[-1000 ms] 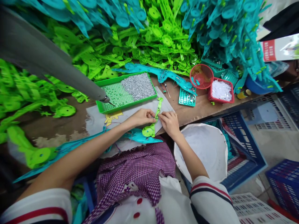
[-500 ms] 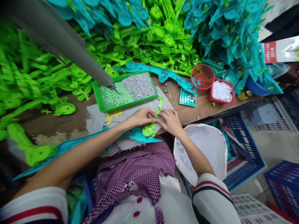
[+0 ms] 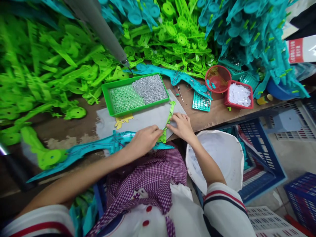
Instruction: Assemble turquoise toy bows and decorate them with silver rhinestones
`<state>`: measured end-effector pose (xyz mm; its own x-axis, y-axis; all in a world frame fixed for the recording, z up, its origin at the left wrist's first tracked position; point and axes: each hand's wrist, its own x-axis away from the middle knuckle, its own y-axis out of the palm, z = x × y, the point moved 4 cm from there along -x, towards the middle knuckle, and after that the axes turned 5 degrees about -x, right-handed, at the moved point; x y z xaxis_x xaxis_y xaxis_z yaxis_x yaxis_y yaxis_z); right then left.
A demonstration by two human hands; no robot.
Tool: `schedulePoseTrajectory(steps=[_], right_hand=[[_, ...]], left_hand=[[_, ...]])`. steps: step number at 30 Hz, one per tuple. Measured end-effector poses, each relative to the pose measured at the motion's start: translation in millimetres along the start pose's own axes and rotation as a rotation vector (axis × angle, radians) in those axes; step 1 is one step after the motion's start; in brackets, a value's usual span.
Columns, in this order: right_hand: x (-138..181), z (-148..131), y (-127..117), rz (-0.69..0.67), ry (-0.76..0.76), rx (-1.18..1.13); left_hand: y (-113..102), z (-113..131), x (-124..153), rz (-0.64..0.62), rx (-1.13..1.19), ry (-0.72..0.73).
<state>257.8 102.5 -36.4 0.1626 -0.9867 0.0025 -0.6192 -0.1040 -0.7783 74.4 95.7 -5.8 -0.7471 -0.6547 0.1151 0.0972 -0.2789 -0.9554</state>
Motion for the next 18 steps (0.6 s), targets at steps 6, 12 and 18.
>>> schedulePoseTrajectory(steps=[6,12,18], right_hand=[[-1.4,2.8,1.3,0.011,0.009,-0.039],[-0.5,-1.5,2.8,0.021,0.024,0.008],[3.3,-6.6,5.7,0.007,0.030,0.061]], left_hand=[[3.2,28.8,8.7,-0.008,-0.251,0.066],[-3.4,8.1,11.7,-0.088,-0.131,0.124],[3.6,-12.6,30.0,-0.028,-0.093,0.095]])
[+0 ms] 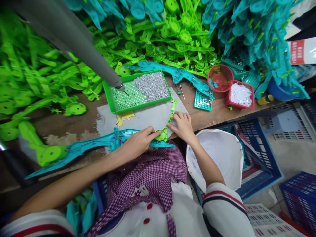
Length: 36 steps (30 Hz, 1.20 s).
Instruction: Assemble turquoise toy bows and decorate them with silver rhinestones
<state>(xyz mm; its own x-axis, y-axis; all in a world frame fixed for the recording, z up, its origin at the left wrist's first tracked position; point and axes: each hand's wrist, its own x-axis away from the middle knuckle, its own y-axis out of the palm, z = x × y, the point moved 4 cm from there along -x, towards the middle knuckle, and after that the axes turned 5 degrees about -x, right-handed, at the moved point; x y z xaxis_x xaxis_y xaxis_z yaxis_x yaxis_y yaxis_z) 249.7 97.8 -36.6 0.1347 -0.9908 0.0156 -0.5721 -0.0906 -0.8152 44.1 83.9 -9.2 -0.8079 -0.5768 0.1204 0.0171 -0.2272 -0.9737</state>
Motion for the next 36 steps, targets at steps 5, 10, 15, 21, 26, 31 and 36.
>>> schedulePoseTrajectory(steps=[5,10,15,21,26,31,36], right_hand=[[2.5,-1.4,2.5,0.003,0.020,0.044],[2.6,-1.2,3.7,-0.004,0.011,0.059],[1.2,-0.8,3.1,-0.013,0.014,0.067],[20.5,-22.5,1.0,0.170,-0.013,0.077],[44.5,-64.2,25.9,0.091,-0.243,-0.028],[47.0,-65.7,42.7,0.052,-0.237,-0.034],[47.3,-63.9,40.2,0.023,-0.266,-0.041]], left_hand=[[5.2,-7.0,8.2,0.095,0.065,0.002],[5.8,-14.2,23.7,0.171,0.139,-0.032],[1.7,-13.9,24.0,0.108,0.054,0.029],[-5.2,-16.1,17.3,0.039,0.008,0.065],[-3.0,-18.1,24.2,0.053,0.050,0.071],[-3.0,-23.4,33.5,0.055,0.129,0.055],[-7.5,-30.8,28.5,0.020,0.123,0.062]])
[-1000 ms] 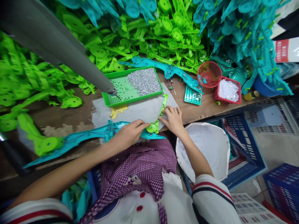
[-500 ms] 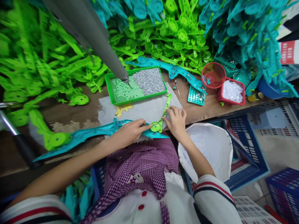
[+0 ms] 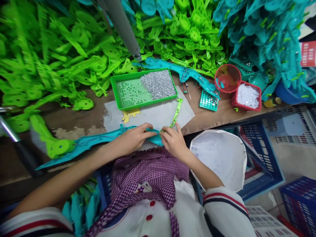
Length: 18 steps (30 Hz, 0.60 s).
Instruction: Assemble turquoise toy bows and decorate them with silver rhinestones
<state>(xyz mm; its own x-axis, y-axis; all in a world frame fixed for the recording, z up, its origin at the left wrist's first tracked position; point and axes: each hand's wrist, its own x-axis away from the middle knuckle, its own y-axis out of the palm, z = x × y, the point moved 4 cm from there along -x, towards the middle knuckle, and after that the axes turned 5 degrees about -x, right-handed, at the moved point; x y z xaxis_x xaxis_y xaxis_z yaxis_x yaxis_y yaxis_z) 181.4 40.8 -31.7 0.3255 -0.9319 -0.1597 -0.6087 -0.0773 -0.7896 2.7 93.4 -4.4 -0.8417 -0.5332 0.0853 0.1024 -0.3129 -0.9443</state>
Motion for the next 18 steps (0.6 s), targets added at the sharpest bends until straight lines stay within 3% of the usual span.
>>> schedulePoseTrajectory(steps=[4,10,18], right_hand=[[2.4,-3.8,-1.6,0.007,-0.013,0.011],[2.7,-2.5,1.9,-0.014,-0.022,0.042],[1.2,-2.8,2.9,0.009,-0.040,0.049]], left_hand=[[-1.2,-6.1,-7.7,-0.038,0.030,0.061],[-2.7,-29.4,-10.2,-0.046,0.159,0.030],[-11.1,-34.5,-16.5,-0.131,0.134,0.166]])
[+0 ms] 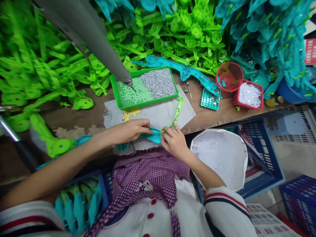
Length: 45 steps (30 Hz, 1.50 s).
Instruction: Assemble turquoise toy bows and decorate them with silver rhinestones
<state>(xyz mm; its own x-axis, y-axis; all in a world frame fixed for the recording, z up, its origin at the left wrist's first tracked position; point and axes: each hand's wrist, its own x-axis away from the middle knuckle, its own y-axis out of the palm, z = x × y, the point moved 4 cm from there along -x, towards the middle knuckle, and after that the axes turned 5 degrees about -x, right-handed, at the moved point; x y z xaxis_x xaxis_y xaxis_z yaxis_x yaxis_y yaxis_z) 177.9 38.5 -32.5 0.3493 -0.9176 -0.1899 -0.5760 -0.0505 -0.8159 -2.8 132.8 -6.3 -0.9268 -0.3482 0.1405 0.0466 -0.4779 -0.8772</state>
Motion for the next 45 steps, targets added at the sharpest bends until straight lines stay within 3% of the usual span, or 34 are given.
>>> schedulePoseTrajectory(steps=[8,17,24,29,31,34,39,42,45], right_hand=[[-0.4,1.8,1.4,-0.002,0.004,-0.004],[0.1,-0.4,1.7,0.013,-0.002,0.032],[-2.2,-4.2,-0.7,-0.035,-0.019,0.089],[1.7,2.1,-11.1,-0.040,-0.068,-0.080],[4.1,8.4,-25.2,0.032,-0.082,-0.191],[-0.6,19.9,-60.5,0.278,0.001,-0.330],[-44.0,20.6,-111.7,0.694,0.103,-0.457],[-71.0,17.8,-114.5,0.756,0.089,-0.499],[-70.0,27.6,-96.3,0.648,0.123,-0.516]], left_hand=[[-8.9,-8.0,-23.0,-0.058,0.027,0.199],[5.8,-28.6,-12.6,0.048,0.171,0.146],[1.2,-9.1,-27.0,-0.029,-0.112,0.232],[-2.9,5.0,-21.4,0.013,-0.292,0.193],[-2.7,1.8,-17.3,0.054,-0.283,0.150],[-1.6,-6.6,-13.2,0.115,-0.220,0.089],[-4.5,-3.4,-23.3,0.222,-0.071,-0.029],[-2.8,5.5,-39.8,0.231,0.008,-0.079],[4.0,6.5,-53.6,0.187,0.085,-0.120]])
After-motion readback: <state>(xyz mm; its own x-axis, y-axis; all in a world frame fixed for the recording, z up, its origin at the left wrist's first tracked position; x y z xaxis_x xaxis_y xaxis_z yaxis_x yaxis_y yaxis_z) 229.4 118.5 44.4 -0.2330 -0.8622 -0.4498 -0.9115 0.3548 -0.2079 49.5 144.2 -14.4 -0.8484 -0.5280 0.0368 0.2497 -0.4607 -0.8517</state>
